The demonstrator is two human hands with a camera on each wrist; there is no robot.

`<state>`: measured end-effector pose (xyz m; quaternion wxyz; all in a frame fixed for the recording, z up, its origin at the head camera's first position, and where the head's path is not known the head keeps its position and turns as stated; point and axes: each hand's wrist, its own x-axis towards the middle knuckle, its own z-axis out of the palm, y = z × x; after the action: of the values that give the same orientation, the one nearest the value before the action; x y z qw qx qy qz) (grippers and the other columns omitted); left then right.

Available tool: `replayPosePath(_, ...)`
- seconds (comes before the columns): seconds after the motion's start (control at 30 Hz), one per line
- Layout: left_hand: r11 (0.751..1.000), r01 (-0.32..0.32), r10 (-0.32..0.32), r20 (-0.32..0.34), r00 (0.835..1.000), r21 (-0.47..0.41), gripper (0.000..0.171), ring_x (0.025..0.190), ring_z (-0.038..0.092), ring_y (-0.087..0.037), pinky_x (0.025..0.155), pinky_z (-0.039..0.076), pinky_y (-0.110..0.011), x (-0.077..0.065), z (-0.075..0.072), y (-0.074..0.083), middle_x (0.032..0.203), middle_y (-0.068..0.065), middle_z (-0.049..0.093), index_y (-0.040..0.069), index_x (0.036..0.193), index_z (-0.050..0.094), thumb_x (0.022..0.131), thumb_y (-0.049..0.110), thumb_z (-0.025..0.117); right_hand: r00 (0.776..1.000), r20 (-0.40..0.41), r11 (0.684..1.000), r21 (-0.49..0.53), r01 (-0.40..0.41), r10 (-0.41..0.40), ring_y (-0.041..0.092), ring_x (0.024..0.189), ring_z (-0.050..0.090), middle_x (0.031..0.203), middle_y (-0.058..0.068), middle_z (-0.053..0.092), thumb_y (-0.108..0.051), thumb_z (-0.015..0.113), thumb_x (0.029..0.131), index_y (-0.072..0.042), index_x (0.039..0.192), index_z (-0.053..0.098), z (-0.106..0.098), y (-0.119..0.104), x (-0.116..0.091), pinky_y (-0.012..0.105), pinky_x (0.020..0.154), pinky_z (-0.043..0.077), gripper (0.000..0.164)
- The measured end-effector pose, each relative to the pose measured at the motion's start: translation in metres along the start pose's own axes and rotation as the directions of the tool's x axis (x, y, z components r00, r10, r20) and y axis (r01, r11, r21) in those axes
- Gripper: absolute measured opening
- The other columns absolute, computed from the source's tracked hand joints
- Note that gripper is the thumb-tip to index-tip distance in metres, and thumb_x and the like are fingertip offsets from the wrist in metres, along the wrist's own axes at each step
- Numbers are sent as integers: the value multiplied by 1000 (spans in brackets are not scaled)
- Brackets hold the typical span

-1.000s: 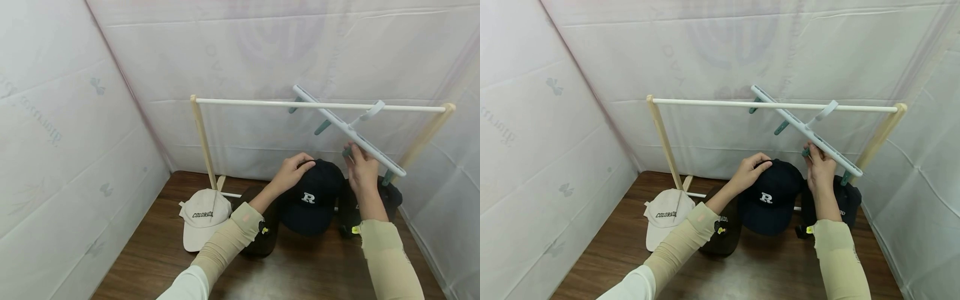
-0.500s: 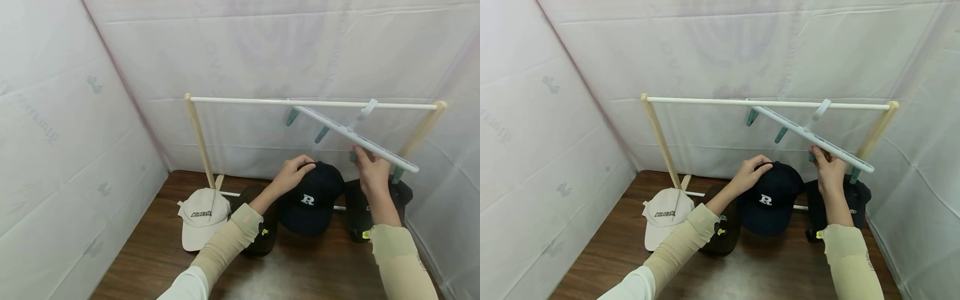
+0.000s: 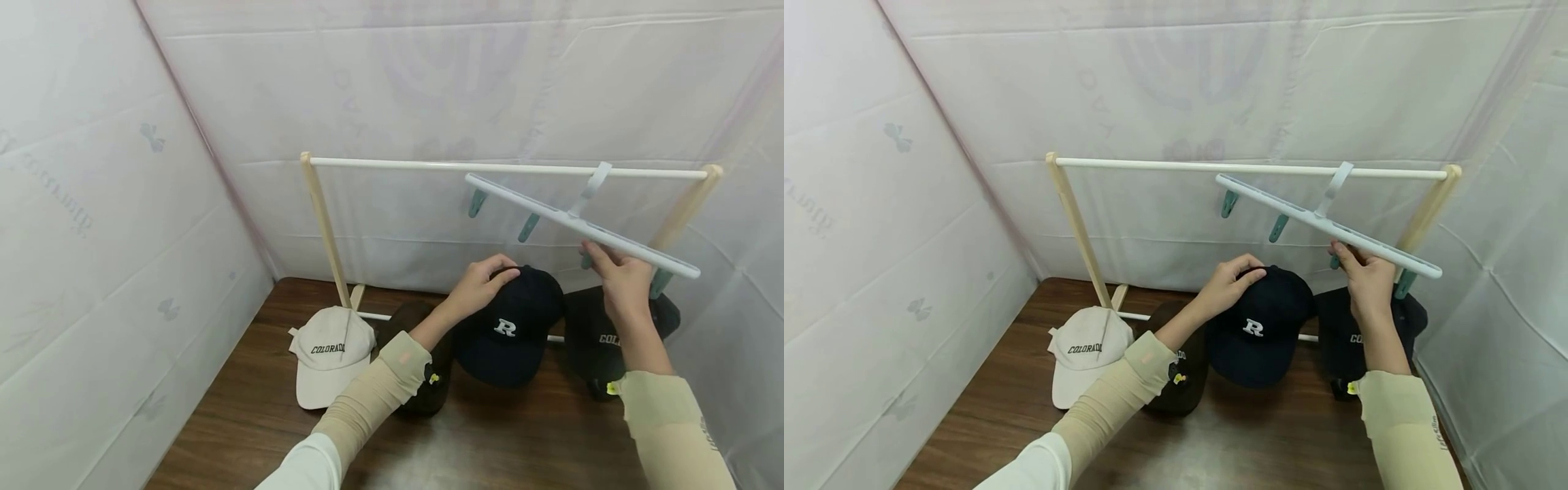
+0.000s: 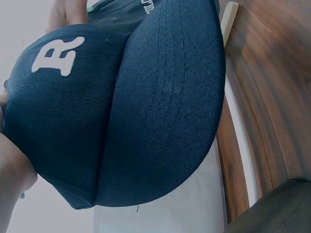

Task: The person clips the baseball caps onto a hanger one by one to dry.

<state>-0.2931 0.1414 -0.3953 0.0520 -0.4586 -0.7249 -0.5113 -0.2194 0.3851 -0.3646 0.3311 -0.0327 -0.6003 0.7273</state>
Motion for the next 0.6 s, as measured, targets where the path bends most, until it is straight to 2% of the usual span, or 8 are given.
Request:
replayPosePath(0.33,999,-27,26,27,999,20,20,104,64,-5,90,47,-15,0,6,-4,114,-3,72,9,115,68,106,23,57,999,45,999,47,-15,12,12,86,75,96,2,79,0,76,88,4,122,71,-1,-6,-1,20,83,56,35)
replayPosePath(0.6,999,-23,21,51,998,27,21,104,63,-4,90,45,-13,2,9,-3,115,-3,71,9,117,67,107,24,55,998,61,998,68,-5,1,14,86,76,94,5,79,3,74,89,7,122,70,-2,-9,-2,21,83,56,34)
